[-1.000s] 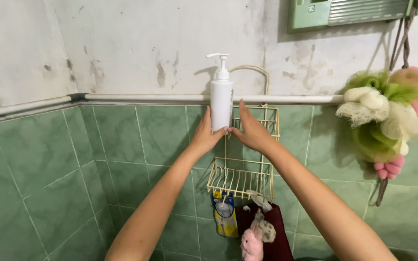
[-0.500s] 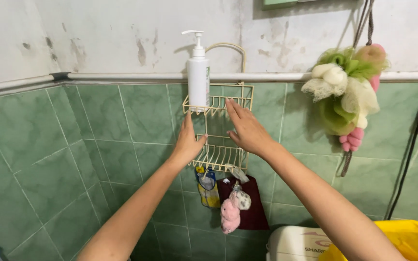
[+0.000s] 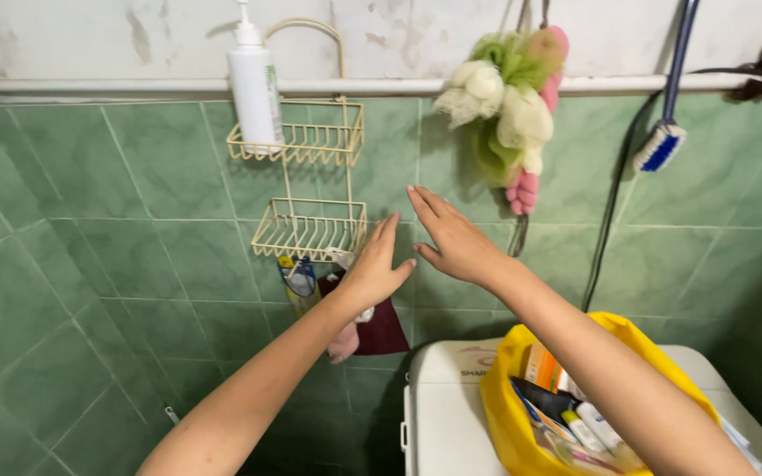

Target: Organizing various toiletry items by taking them out of a bag and placing them on a bathroom shelf.

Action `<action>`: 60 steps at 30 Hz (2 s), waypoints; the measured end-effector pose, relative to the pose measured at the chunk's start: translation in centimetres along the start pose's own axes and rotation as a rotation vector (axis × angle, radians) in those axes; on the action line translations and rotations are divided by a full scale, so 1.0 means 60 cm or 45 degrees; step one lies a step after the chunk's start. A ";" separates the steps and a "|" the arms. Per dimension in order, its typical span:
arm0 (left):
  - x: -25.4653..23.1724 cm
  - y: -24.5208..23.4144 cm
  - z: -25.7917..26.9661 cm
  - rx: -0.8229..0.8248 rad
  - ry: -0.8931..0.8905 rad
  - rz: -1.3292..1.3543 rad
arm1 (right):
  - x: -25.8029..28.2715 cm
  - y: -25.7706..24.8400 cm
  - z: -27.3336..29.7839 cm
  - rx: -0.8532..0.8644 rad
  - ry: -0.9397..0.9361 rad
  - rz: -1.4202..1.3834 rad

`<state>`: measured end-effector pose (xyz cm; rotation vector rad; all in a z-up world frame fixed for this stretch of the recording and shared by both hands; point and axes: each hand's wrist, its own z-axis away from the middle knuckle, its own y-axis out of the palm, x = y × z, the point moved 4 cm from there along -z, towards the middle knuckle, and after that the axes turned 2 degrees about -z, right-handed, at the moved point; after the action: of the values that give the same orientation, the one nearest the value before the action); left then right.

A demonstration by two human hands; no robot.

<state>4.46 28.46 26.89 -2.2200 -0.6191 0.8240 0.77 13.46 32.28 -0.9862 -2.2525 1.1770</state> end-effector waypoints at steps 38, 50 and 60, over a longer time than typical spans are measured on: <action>-0.271 0.504 0.076 0.488 0.127 0.426 | -0.281 0.050 0.563 0.332 0.643 -0.178; -0.244 0.661 0.061 0.541 0.240 0.170 | -0.339 0.112 0.620 0.455 0.788 -0.159; -0.292 0.729 0.008 0.700 0.403 0.089 | -0.457 0.158 0.716 0.562 1.081 0.061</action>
<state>0.45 -10.88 1.31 -1.8127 -0.1360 0.5703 -4.44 -26.36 -0.52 -1.0792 -1.2525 0.9512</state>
